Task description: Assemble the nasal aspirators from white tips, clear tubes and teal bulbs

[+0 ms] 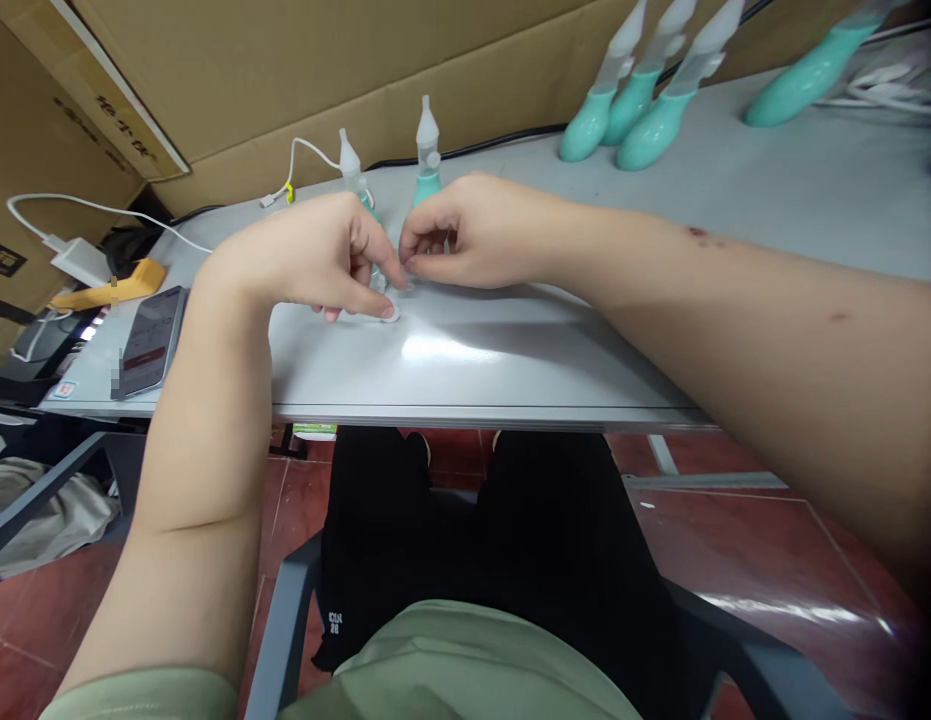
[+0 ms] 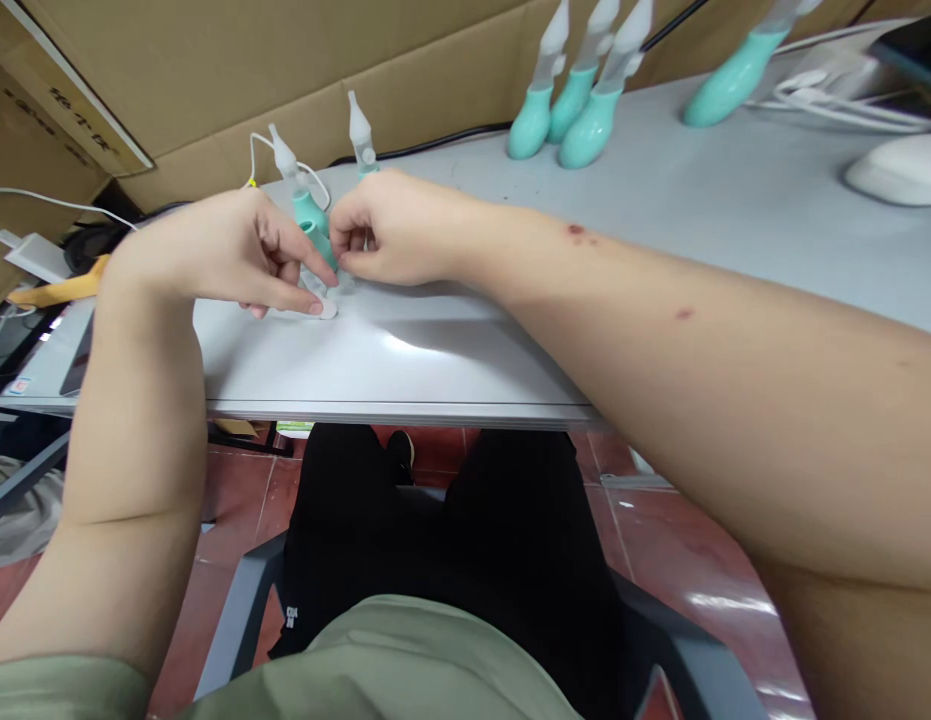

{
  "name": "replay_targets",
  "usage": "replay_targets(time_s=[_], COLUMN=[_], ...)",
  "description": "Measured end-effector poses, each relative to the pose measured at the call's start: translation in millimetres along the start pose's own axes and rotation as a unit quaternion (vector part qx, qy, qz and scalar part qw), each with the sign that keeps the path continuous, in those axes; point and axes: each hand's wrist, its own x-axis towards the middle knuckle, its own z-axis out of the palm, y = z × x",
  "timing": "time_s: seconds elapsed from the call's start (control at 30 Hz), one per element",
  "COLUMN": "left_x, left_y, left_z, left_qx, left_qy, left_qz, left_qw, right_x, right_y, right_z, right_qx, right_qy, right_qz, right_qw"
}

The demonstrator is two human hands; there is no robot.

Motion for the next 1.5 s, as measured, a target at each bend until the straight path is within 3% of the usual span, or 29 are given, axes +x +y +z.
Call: replay_targets(time_s=[0.2,0.3,0.37,0.43,0.53,0.57,0.63,0.77,0.9,1.1,1.23,1.5], left_x=[4,-2,-3,-1,12,17,27,45,53,36,35,36], left_y=[3,2,-1,-8,-23,-28,-37,-48,-48,-31,-30,-28], left_z=[1.5,1.4,4.0,8.9,17.4,19.5,22.3,24.0,22.9,22.1,24.0,24.4], left_qx=[-0.005,-0.044,-0.098,-0.157,-0.225,-0.241,-0.262,-0.273,-0.256,-0.268,-0.252,-0.251], left_qy=[-0.028,-0.008,0.042,0.131,0.298,0.335,0.355,0.363,0.364,0.33,0.341,0.343], left_qz=[-0.024,0.009,0.06,0.117,0.201,0.227,0.248,0.251,0.225,0.154,0.151,0.169], left_qw=[0.999,0.999,0.993,0.972,0.906,0.882,0.862,0.855,0.867,0.892,0.893,0.889], right_x=[1,-1,-1,0,1,2,3,8,8,-3,-1,0], right_y=[0,-6,-12,-18,-19,-17,-11,0,-1,-21,-26,-24], right_z=[1,2,2,3,5,6,9,14,15,17,16,18], right_qx=[0.041,0.068,0.14,0.209,0.278,0.303,0.342,0.351,0.328,0.301,0.287,0.32], right_qy=[-0.004,0.014,0.051,0.088,0.13,0.139,0.158,0.185,0.215,0.27,0.295,0.277], right_qz=[0.018,0.012,0.025,0.04,0.04,0.032,0.003,-0.05,-0.084,-0.027,-0.013,-0.006], right_qw=[0.999,0.998,0.988,0.973,0.951,0.942,0.926,0.917,0.916,0.914,0.911,0.906])
